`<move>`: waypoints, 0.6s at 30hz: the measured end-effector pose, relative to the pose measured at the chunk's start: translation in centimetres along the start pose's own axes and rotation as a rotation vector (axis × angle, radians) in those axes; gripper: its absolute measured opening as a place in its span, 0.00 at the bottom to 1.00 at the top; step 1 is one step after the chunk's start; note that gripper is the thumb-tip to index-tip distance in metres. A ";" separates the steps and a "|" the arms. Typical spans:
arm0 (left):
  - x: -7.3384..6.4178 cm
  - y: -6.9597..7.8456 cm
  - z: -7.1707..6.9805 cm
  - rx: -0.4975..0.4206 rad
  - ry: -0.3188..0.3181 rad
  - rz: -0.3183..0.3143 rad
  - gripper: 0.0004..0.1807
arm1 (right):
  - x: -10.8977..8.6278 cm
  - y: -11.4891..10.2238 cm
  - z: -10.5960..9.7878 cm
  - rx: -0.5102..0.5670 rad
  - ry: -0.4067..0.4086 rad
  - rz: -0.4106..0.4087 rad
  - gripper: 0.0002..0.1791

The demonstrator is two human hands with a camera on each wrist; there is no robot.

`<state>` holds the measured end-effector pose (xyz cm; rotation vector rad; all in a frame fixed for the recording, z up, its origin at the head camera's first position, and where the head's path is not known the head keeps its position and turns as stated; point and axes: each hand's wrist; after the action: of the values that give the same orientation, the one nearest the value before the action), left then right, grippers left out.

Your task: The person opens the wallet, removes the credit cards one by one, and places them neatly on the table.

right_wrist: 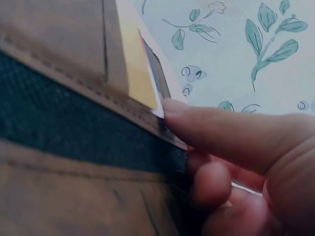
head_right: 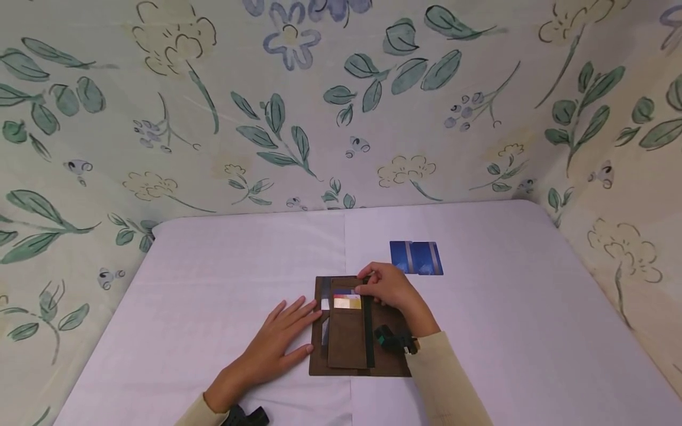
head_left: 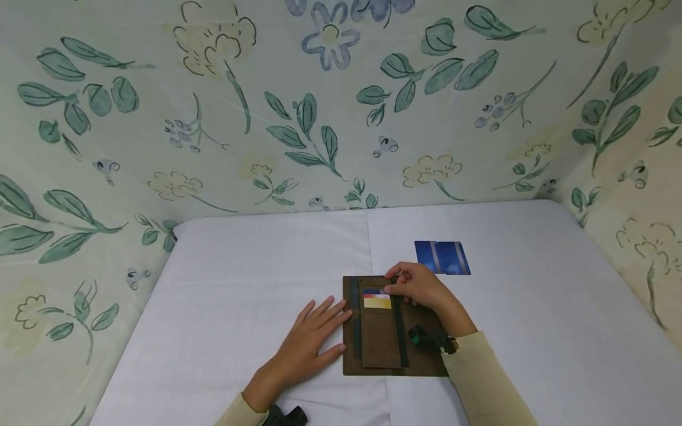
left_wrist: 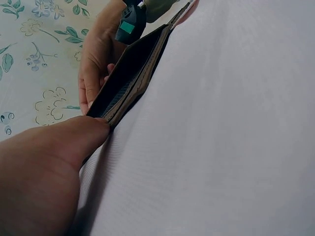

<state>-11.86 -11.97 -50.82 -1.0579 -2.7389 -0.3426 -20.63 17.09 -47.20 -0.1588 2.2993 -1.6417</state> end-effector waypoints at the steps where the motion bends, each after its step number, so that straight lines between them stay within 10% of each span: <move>1: 0.0 0.0 0.0 0.000 -0.002 0.001 0.33 | 0.0 0.0 0.0 -0.005 -0.001 -0.003 0.17; 18: 0.1 0.1 -0.1 0.001 -0.011 -0.004 0.33 | 0.2 0.2 0.3 -0.028 0.030 0.013 0.15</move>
<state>-11.86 -11.90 -50.68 -1.0567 -2.7512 -0.3372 -20.73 16.82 -47.47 -0.1256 2.3418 -1.6167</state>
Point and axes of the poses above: each hand's wrist, its own x-axis towards the middle knuckle, its own z-axis out of the palm, y = z × x, and after that the axes turned 14 degrees about x, right-handed
